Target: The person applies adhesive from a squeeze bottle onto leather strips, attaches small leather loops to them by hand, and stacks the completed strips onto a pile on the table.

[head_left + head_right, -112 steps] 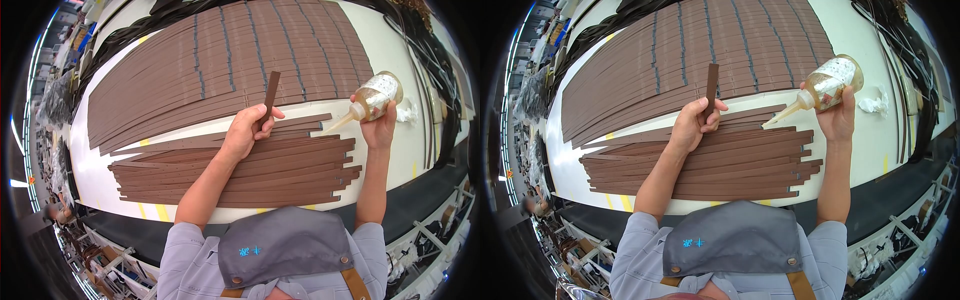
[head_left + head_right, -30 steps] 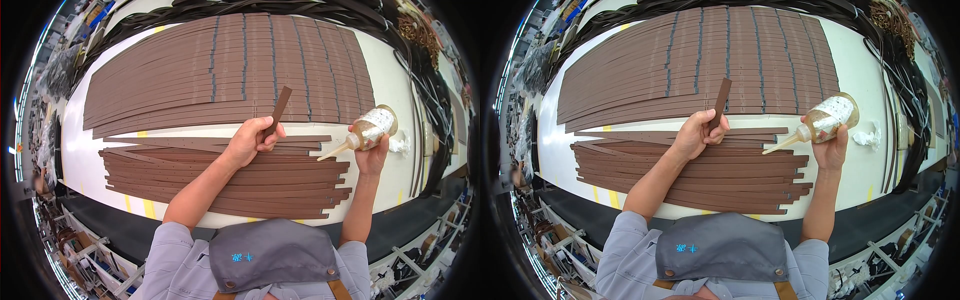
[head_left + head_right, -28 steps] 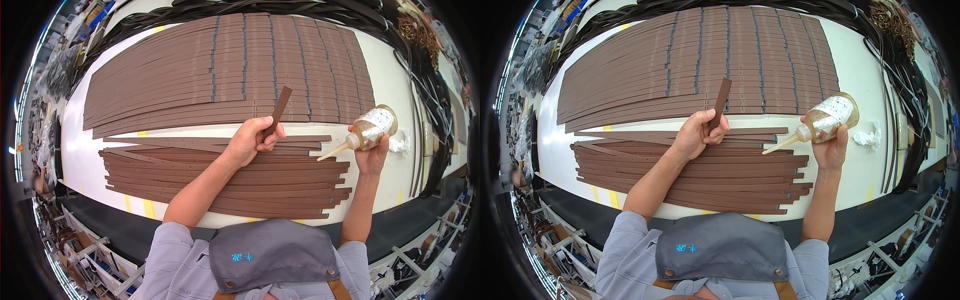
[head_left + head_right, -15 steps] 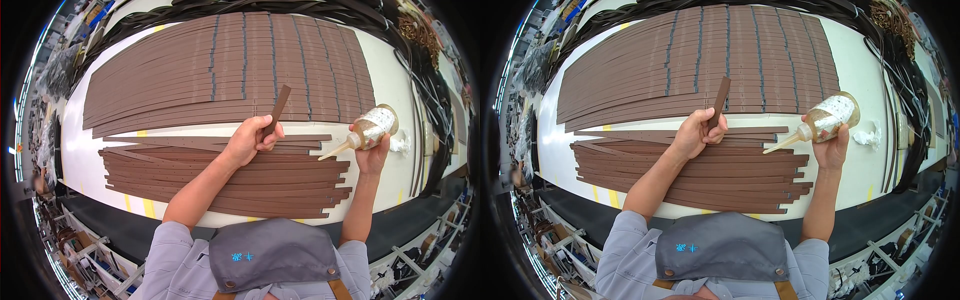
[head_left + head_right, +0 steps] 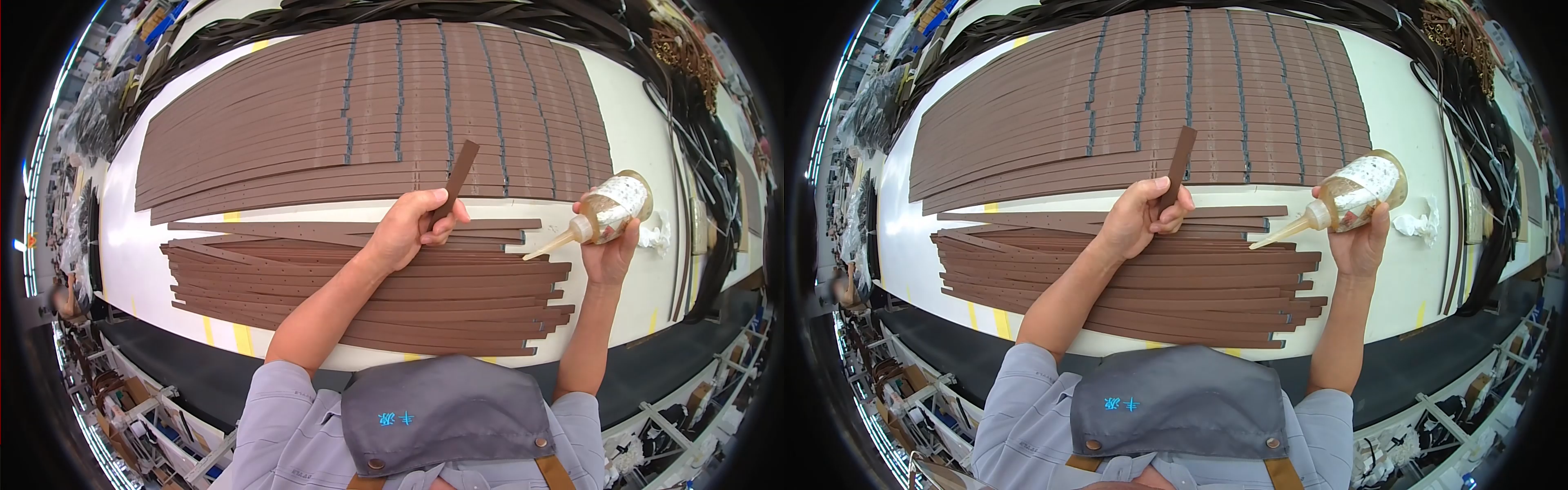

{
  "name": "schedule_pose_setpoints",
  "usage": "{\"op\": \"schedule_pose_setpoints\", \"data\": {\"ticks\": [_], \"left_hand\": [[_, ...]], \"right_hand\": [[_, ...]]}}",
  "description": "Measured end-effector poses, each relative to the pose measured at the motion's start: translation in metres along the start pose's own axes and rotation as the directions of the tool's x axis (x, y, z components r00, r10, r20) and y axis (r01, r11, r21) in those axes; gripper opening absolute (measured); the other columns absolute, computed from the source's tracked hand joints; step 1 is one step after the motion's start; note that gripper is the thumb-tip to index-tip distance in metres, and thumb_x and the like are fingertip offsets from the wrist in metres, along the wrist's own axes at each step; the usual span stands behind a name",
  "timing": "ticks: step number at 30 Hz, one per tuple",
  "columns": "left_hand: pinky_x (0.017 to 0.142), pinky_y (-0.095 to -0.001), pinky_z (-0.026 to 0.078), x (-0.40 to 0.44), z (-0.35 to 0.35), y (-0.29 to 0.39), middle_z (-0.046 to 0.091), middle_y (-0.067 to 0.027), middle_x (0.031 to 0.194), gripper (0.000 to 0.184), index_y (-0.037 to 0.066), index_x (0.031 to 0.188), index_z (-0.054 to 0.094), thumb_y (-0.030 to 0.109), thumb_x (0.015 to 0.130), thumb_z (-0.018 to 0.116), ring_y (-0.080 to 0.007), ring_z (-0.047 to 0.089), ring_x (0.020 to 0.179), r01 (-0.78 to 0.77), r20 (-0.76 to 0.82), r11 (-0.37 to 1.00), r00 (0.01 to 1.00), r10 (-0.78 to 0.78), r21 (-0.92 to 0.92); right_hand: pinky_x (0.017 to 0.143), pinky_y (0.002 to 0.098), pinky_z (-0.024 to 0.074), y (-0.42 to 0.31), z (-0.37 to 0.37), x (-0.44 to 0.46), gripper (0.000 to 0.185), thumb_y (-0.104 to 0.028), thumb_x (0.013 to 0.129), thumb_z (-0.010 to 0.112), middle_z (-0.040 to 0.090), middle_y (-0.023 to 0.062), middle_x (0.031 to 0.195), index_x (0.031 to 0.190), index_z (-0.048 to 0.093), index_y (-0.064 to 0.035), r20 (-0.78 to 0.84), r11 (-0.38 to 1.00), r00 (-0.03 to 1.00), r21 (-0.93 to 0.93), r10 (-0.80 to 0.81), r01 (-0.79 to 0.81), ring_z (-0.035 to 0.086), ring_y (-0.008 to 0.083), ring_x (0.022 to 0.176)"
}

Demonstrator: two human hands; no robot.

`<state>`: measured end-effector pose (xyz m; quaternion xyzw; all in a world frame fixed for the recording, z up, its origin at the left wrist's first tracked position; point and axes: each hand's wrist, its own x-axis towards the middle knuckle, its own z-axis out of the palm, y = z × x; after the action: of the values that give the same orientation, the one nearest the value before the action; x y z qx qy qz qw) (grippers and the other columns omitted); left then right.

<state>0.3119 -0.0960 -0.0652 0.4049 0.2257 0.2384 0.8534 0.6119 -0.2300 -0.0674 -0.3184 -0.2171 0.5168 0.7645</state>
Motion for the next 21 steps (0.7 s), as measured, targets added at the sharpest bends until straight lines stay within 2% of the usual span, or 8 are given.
{"op": "schedule_pose_setpoints", "data": {"ticks": [5, 8, 9, 11, 13, 15, 16, 21], "left_hand": [[0.052, -0.0239, 0.029, -0.001, 0.007, 0.002, 0.041, 0.0046, 0.062, 0.041, 0.002, 0.090, 0.069, 0.034, 0.098, 0.045, -0.0070, 0.033, 0.053, 0.028, -0.041, 0.990, 0.999, -0.023, 0.138], [0.057, -0.0242, 0.032, -0.003, 0.012, 0.004, 0.045, 0.0036, 0.064, 0.033, 0.002, 0.090, 0.070, 0.030, 0.095, 0.053, -0.0075, 0.037, 0.058, 0.049, -0.073, 0.919, 0.997, -0.021, 0.392], [0.057, -0.0242, 0.032, -0.004, 0.016, 0.002, 0.045, 0.0036, 0.064, 0.033, 0.002, 0.090, 0.070, 0.030, 0.095, 0.053, -0.0075, 0.037, 0.058, 0.050, -0.070, 0.922, 0.997, -0.025, 0.384], [0.060, -0.0251, 0.036, -0.004, 0.024, -0.003, 0.049, 0.0030, 0.070, 0.026, 0.001, 0.091, 0.069, 0.024, 0.093, 0.058, -0.0088, 0.044, 0.065, -0.006, -0.094, 0.796, 0.992, 0.079, 0.605], [0.063, -0.0273, 0.041, -0.004, 0.023, -0.010, 0.054, 0.0001, 0.076, 0.018, 0.000, 0.092, 0.069, 0.018, 0.089, 0.063, -0.0123, 0.049, 0.071, -0.022, -0.104, 0.758, 0.987, 0.118, 0.651], [0.065, -0.0327, 0.046, -0.005, 0.022, -0.013, 0.056, -0.0059, 0.077, 0.020, 0.000, 0.088, 0.066, 0.019, 0.085, 0.067, -0.0195, 0.055, 0.068, -0.136, 0.003, 0.488, 0.965, 0.263, 0.862], [0.065, -0.0367, 0.048, -0.004, 0.022, -0.017, 0.059, -0.0092, 0.079, 0.018, 0.001, 0.086, 0.066, 0.018, 0.082, 0.069, -0.0258, 0.058, 0.070, -0.155, 0.022, 0.418, 0.951, 0.307, 0.895], [0.065, -0.0370, 0.049, -0.003, 0.019, -0.021, 0.059, -0.0091, 0.078, 0.018, 0.001, 0.089, 0.068, 0.017, 0.079, 0.070, -0.0262, 0.059, 0.069, -0.229, 0.138, 0.204, 0.913, 0.383, 0.952]], "right_hand": [[0.103, 0.0459, 0.0475, -0.009, 0.001, -0.002, 0.077, -0.048, 0.085, 0.073, 0.051, 0.0144, 0.130, 0.142, 0.039, -0.0097, -0.008, 1.000, 1.000, 0.003, -0.030, 0.030, 0.051, 0.0301, 0.121], [0.107, 0.0471, 0.0454, -0.013, 0.001, -0.004, 0.075, -0.047, 0.086, 0.072, 0.050, 0.0160, 0.134, 0.143, 0.040, -0.0096, 0.023, 0.994, 0.998, 0.092, -0.066, 0.064, 0.050, 0.0332, 0.126], [0.107, 0.0471, 0.0454, -0.014, 0.002, -0.004, 0.075, -0.047, 0.086, 0.072, 0.050, 0.0160, 0.134, 0.143, 0.040, -0.0096, 0.018, 0.994, 0.998, 0.084, -0.064, 0.063, 0.050, 0.0332, 0.126], [0.107, 0.0479, 0.0452, -0.011, 0.007, -0.005, 0.074, -0.046, 0.086, 0.072, 0.053, 0.0147, 0.133, 0.143, 0.041, -0.0098, -0.037, 0.993, 0.994, 0.049, -0.101, 0.103, 0.052, 0.0334, 0.125], [0.107, 0.0482, 0.0452, -0.009, 0.013, -0.004, 0.073, -0.047, 0.087, 0.071, 0.056, 0.0126, 0.131, 0.142, 0.041, -0.0101, -0.014, 0.995, 0.995, 0.032, -0.098, 0.098, 0.054, 0.0330, 0.123], [0.107, 0.0489, 0.0449, -0.008, 0.021, -0.005, 0.072, -0.047, 0.087, 0.071, 0.057, 0.0112, 0.130, 0.142, 0.042, -0.0104, 0.029, 0.990, 0.998, -0.124, -0.056, 0.059, 0.056, 0.0329, 0.121], [0.108, 0.0499, 0.0437, -0.005, 0.018, -0.004, 0.073, -0.048, 0.086, 0.072, 0.057, 0.0107, 0.130, 0.141, 0.041, -0.0104, 0.007, 0.986, 0.997, -0.147, -0.081, 0.081, 0.057, 0.0327, 0.120], [0.108, 0.0506, 0.0430, 0.001, 0.020, -0.006, 0.074, -0.047, 0.087, 0.071, 0.057, 0.0104, 0.130, 0.142, 0.040, -0.0081, -0.009, 0.968, 0.996, -0.235, -0.090, 0.086, 0.057, 0.0324, 0.120]]}}
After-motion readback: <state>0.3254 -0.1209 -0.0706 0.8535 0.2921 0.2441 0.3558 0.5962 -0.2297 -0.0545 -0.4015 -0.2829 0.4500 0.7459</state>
